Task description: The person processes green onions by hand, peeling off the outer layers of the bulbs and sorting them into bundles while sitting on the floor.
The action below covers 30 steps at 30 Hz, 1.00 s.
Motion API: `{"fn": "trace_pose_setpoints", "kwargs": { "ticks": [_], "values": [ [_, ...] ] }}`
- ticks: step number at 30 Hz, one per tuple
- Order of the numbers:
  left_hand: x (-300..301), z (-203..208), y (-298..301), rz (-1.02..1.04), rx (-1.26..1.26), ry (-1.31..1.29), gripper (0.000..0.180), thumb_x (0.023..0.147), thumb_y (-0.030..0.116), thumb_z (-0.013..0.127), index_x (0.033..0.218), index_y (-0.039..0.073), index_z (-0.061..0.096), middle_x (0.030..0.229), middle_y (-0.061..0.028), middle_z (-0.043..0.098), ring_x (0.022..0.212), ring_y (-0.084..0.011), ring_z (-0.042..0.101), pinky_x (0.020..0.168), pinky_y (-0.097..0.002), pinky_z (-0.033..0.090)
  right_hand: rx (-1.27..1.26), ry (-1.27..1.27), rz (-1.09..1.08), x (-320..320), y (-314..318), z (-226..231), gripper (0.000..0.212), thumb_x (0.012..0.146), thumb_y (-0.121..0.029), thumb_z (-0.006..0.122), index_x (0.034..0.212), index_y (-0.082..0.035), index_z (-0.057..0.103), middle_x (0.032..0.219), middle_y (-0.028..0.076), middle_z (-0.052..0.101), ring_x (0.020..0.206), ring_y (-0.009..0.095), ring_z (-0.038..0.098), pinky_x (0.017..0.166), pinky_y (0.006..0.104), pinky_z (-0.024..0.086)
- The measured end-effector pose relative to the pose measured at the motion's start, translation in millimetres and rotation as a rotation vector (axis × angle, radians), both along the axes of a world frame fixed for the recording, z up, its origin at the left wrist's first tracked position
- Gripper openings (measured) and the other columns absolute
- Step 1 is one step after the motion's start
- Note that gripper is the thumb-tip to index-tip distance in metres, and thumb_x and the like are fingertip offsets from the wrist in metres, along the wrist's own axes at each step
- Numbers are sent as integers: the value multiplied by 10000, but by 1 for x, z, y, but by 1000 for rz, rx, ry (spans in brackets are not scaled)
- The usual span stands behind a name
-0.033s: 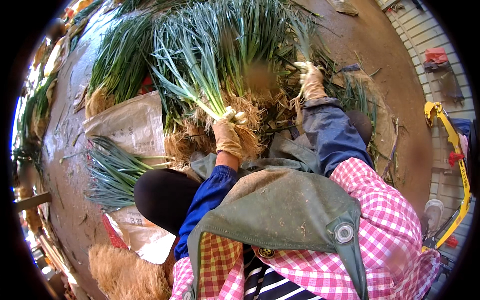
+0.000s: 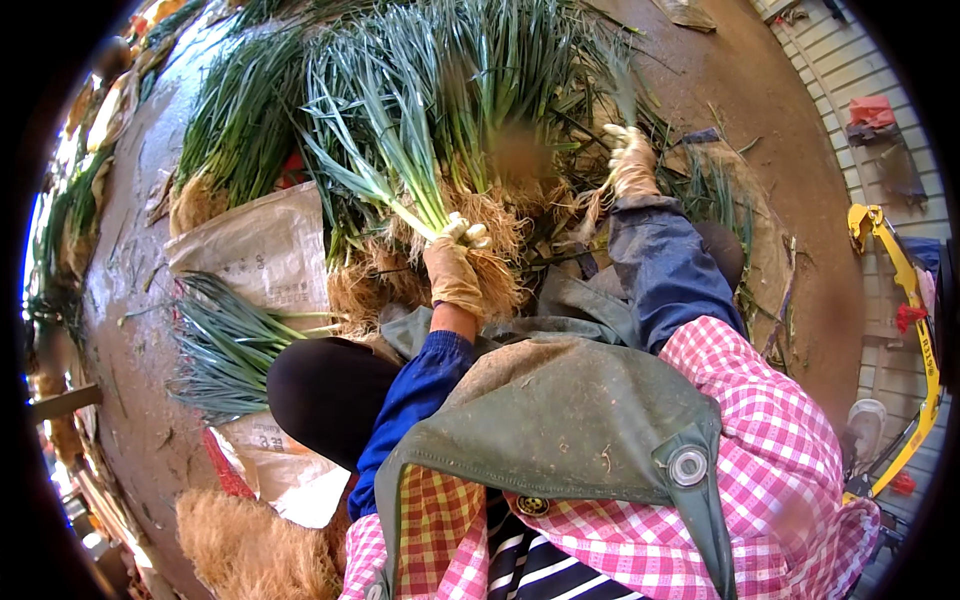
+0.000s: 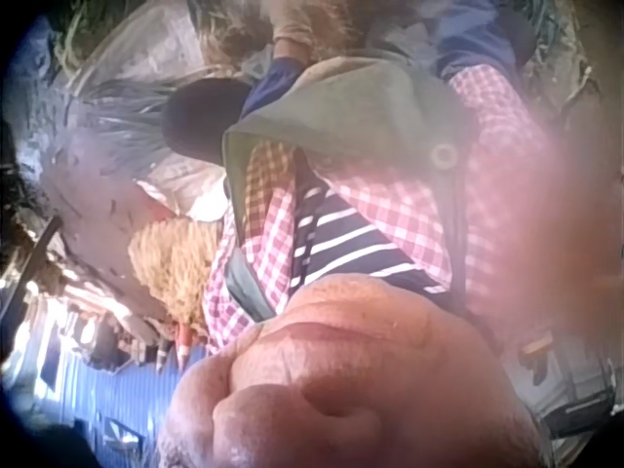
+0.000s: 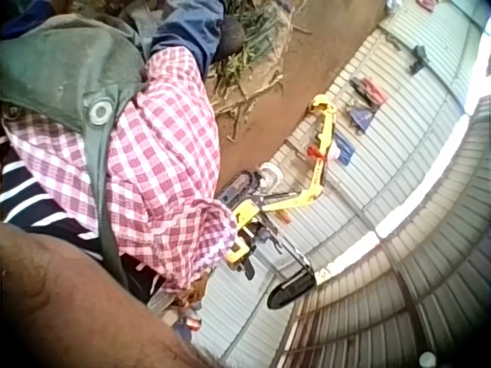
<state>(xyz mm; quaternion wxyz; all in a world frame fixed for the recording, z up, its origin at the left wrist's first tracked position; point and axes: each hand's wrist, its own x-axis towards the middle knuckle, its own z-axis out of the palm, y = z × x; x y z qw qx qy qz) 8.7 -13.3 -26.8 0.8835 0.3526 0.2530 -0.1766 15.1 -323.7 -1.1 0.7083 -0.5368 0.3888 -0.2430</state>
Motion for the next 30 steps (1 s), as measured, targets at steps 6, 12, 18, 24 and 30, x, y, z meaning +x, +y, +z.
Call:
{"fn": "trace_pose_setpoints", "kwargs": {
  "ticks": [6, 12, 18, 24, 30],
  "values": [
    [3, 33, -10, 41, -277, -62, 125, 832, -8, 519, 955, 6, 498, 697, -22, 459, 553, -124, 442, 471, -264, 385, 302, 14, -481, -34, -119, -21, 332, 923, -322, 435, 1097, -83, 586, 673, 42, 555, 504, 135, 511, 403, 255, 380],
    [2, 32, -2, 83, -248, -18, 160, 830, -15, 506, 989, 0, 484, 728, -39, 476, 564, -140, 467, 472, -273, 409, -29, 235, 210, -3, 20, -36, 314, 884, -273, 526, 1051, -9, 560, 861, 106, 639, 645, 145, 616, 509, 238, 514],
    [4, 14, 4, 58, -61, 53, 219, 827, 0, 530, 1038, 9, 472, 778, -35, 493, 617, -146, 503, 519, -275, 450, -836, 516, 921, 49, 188, -4, 474, 878, -327, 533, 1248, -41, 454, 947, 77, 637, 787, 145, 580, 648, 289, 477],
    [1, 14, -15, 17, -52, 33, 253, 825, 11, 534, 1072, -26, 496, 842, -78, 548, 651, -189, 589, 536, -302, 528, -1124, 809, 847, 87, 171, -57, 510, 849, -226, 540, 1283, -2, 393, 1001, 187, 615, 886, 283, 614, 710, 357, 479],
    [2, 4, -5, -2, -17, -22, 218, 839, 14, 509, 1053, -17, 481, 823, -97, 561, 672, -229, 609, 578, -323, 539, 170, 8, 732, 74, 136, -15, 221, 815, -150, 603, 958, 17, 594, 823, 42, 595, 604, 55, 497, 516, 175, 431]
  ]
}}
